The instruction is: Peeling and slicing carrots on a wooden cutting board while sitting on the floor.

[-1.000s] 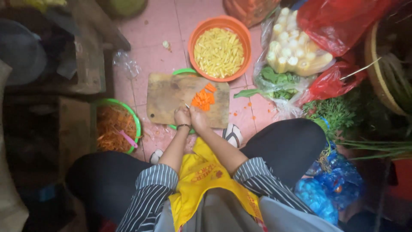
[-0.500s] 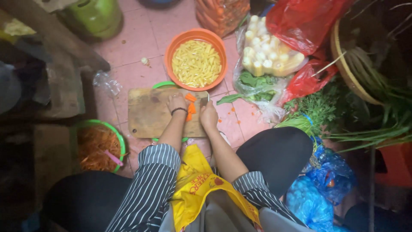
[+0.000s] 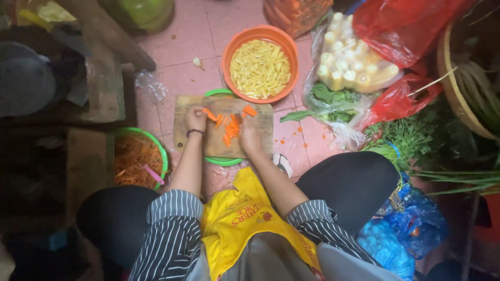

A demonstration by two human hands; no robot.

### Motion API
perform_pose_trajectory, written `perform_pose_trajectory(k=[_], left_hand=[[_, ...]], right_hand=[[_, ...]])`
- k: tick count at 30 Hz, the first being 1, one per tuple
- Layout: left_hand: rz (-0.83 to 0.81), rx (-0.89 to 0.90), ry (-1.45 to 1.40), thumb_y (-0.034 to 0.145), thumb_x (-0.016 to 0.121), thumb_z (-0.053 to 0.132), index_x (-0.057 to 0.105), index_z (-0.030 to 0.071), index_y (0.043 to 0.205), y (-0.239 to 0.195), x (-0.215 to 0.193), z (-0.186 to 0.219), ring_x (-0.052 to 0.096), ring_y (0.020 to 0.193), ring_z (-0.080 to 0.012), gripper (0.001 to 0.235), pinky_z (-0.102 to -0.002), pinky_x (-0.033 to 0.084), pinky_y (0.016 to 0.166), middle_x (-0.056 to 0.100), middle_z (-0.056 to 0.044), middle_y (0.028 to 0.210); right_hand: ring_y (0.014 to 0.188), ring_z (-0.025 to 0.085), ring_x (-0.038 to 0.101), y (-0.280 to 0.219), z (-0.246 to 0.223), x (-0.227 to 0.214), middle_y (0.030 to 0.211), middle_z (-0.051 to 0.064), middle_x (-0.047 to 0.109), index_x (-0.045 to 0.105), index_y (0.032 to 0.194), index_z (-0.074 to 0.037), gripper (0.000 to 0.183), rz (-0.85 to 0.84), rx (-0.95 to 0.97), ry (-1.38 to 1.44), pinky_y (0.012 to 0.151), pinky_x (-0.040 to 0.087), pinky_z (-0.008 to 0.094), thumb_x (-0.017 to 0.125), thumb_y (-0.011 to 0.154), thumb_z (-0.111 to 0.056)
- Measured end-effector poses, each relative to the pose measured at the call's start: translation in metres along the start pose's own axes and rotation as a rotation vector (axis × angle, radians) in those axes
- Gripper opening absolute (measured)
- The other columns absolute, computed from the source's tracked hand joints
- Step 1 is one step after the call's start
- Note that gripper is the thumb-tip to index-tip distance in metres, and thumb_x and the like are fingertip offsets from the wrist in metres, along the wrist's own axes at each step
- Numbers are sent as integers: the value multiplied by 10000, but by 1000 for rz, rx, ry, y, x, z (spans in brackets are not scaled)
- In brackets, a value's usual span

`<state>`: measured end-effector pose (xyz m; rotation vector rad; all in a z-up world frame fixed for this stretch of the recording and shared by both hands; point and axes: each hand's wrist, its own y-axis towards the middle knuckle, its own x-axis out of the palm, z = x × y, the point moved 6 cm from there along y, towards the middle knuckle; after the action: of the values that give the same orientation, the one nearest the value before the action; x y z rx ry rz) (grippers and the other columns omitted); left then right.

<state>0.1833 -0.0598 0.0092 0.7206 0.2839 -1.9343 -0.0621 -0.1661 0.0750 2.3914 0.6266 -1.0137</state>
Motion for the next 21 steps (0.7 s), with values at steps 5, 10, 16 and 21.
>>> perform_pose_trajectory(k=[5, 10, 16, 21], left_hand=[[46, -214, 60, 776, 767, 116, 721, 116, 890, -52, -2, -54, 715, 736, -255, 123, -398, 572, 717, 740, -120, 809], [-96, -409, -78, 778, 715, 64, 710, 123, 899, -112, 20, -41, 702, 697, -244, 134, -386, 577, 662, 725, -106, 776], [-150, -169, 24, 754, 685, -12, 697, 86, 892, -132, 24, 10, 672, 713, -287, 170, -413, 560, 678, 673, -140, 779], [-82, -140, 154, 719, 720, -19, 673, 64, 843, -133, 19, 16, 625, 746, -343, 156, -464, 531, 697, 623, -168, 825]], right_hand=[[808, 495, 695, -44, -38, 41, 929, 306, 699, 598, 1154, -26, 309, -542, 69, 52, 718, 530, 619, 496, 972, -253], [822, 504, 691, -41, -22, 38, 911, 321, 689, 570, 1101, -19, 269, -452, 157, 65, 711, 525, 626, 462, 1020, -252], [893, 519, 677, -33, -42, 5, 950, 336, 678, 583, 1062, -26, 210, -515, 162, 0, 751, 509, 623, 494, 963, -187], [909, 504, 674, -27, -70, -15, 1013, 307, 687, 609, 1047, -51, 210, -498, 98, 66, 771, 514, 592, 472, 1000, -203]])
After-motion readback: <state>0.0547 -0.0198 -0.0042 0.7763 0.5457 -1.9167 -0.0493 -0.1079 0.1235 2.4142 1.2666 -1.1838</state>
